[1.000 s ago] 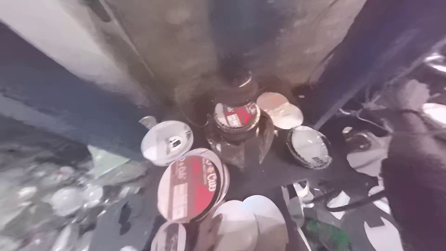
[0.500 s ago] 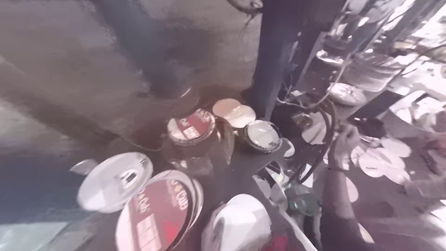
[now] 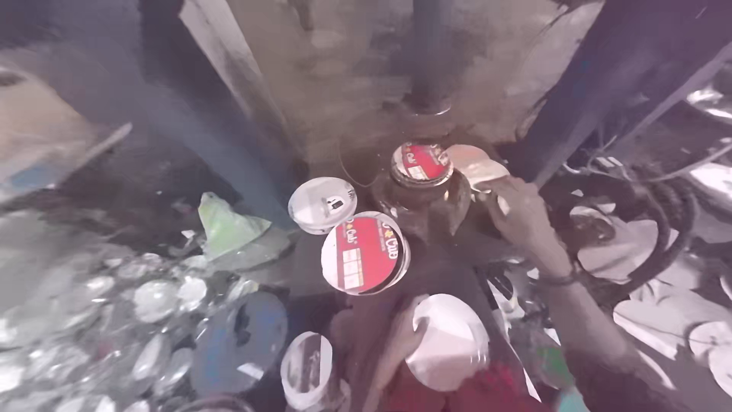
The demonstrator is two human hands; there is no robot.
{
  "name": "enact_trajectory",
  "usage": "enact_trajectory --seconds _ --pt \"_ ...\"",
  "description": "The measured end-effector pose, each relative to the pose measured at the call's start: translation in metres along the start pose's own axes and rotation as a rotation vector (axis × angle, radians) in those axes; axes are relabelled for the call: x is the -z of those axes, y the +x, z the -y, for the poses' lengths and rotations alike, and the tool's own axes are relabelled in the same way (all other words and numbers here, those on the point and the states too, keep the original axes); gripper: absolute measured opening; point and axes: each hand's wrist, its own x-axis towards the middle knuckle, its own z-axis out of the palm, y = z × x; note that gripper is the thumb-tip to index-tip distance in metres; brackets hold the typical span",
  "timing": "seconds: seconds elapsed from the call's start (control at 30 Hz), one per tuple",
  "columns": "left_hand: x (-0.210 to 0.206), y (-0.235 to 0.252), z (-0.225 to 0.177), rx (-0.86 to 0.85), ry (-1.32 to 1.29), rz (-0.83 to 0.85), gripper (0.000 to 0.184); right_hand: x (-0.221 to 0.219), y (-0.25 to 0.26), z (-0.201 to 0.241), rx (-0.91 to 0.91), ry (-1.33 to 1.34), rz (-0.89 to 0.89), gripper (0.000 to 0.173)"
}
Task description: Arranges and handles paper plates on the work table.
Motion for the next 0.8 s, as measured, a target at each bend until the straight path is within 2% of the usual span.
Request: enact_trajectory --seconds 0.1,0.2,0.23,0.27,0.37,0.43,0.57,0.63,0.73,0.8 --pt "0.005 -0.008 0.004 -0.027 0.022 -0.003 0.05 -0.043 0.024 0.015 0.075 -0.015 0.118 0.037" --pt "0.011 -0.008 -0.004 -0.001 0.086 0.01 0.055 -0.081 0.043 0.021 0.118 -0.122 0.203 0.058" --pt "0.013 -0.009 -0.008 -0.005 0.115 -0.017 0.054 -0.088 0.047 0.023 0.145 -0.159 0.199 0.059" --pt "0.017 -0.011 -0.013 -0.014 0.145 -0.047 0.052 -0.091 0.049 0.025 0.17 -0.182 0.16 0.052" --pt "0.026 -0.018 -0.021 -0.098 0.199 -0.17 0.044 -0.079 0.043 0.024 0.295 -0.165 -0.07 0.016" --pt "0.027 -0.021 -0.018 -0.133 0.197 -0.2 0.042 -0.061 0.021 0.029 0.32 -0.085 -0.183 0.012" --pt "0.025 -0.016 -0.012 -0.099 0.217 -0.131 0.042 -0.032 -0.03 0.017 0.17 -0.067 -0.498 0.01" --pt "0.022 -0.011 -0.01 -0.146 0.222 -0.12 0.042 -0.027 -0.049 -0.002 0.054 -0.168 -0.562 0.011" --pt "0.019 -0.003 -0.018 -0.223 0.257 -0.092 0.041 -0.032 -0.075 -0.034 -0.126 -0.297 -0.341 0.024" --pt "0.019 0.0 -0.027 -0.29 0.289 -0.058 0.042 -0.038 -0.087 -0.047 -0.182 -0.312 -0.21 0.024"
